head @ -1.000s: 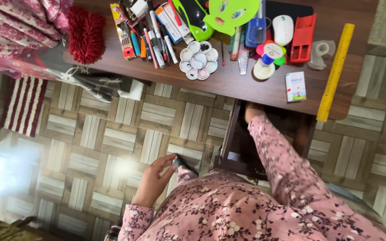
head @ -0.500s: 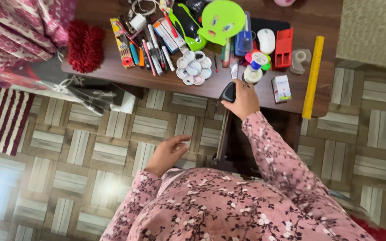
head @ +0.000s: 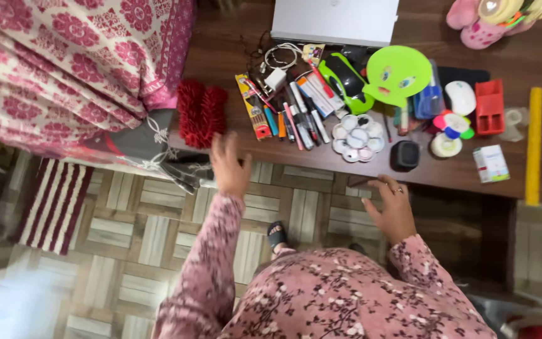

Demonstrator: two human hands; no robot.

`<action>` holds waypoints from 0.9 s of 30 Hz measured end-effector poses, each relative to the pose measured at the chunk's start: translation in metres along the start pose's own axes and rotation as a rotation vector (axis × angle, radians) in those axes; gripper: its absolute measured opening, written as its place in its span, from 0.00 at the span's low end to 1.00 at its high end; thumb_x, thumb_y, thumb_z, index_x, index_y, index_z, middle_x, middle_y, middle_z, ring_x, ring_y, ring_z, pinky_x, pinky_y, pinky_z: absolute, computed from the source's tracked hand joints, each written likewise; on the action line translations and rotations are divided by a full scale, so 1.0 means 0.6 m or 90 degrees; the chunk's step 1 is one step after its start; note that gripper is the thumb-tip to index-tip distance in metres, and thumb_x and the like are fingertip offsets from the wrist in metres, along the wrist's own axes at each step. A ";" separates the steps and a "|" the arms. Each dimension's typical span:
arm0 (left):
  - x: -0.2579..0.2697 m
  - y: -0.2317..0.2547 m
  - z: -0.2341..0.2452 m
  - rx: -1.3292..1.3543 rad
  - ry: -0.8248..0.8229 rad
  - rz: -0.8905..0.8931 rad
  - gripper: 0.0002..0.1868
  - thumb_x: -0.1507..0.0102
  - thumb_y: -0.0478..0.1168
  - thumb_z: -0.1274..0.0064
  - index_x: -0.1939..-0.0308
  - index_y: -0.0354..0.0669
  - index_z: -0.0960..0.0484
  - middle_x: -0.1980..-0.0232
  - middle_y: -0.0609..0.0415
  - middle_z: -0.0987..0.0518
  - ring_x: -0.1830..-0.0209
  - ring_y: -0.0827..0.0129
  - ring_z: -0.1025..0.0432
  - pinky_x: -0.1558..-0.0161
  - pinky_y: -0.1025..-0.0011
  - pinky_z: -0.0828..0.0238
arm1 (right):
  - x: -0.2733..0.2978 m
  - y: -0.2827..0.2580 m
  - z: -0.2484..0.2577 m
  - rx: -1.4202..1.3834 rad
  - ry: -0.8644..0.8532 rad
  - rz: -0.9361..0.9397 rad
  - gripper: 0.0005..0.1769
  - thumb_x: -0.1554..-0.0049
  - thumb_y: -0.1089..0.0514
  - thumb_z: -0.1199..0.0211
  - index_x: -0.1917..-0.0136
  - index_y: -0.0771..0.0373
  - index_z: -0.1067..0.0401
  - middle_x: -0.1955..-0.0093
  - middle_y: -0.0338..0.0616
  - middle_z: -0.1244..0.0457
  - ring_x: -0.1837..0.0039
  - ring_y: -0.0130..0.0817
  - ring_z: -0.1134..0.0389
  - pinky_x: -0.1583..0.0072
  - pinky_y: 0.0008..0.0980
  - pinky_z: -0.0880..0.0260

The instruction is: The person organizes a cluttered desk by moving various items from the surface into a drawer. They handle scissors, a ruler, pens, a toy car, a paint palette, and a red duster, placing them into the drawer one by one.

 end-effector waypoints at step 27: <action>0.111 0.249 -0.185 0.391 -0.626 -0.069 0.26 0.34 0.47 0.44 0.37 0.36 0.29 0.41 0.42 0.22 0.44 0.60 0.24 0.41 0.63 0.26 | 0.070 -0.084 -0.126 -0.824 -0.081 -0.327 0.42 0.42 0.45 0.38 0.21 0.49 0.55 0.21 0.34 0.54 0.27 0.34 0.39 0.34 0.39 0.27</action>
Point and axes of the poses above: each hand's wrist, its own x-axis away from the middle knuckle, its own z-axis out of the back of the hand, y = z × x, the point moved 10 cm from there along -x, towards the middle knuckle
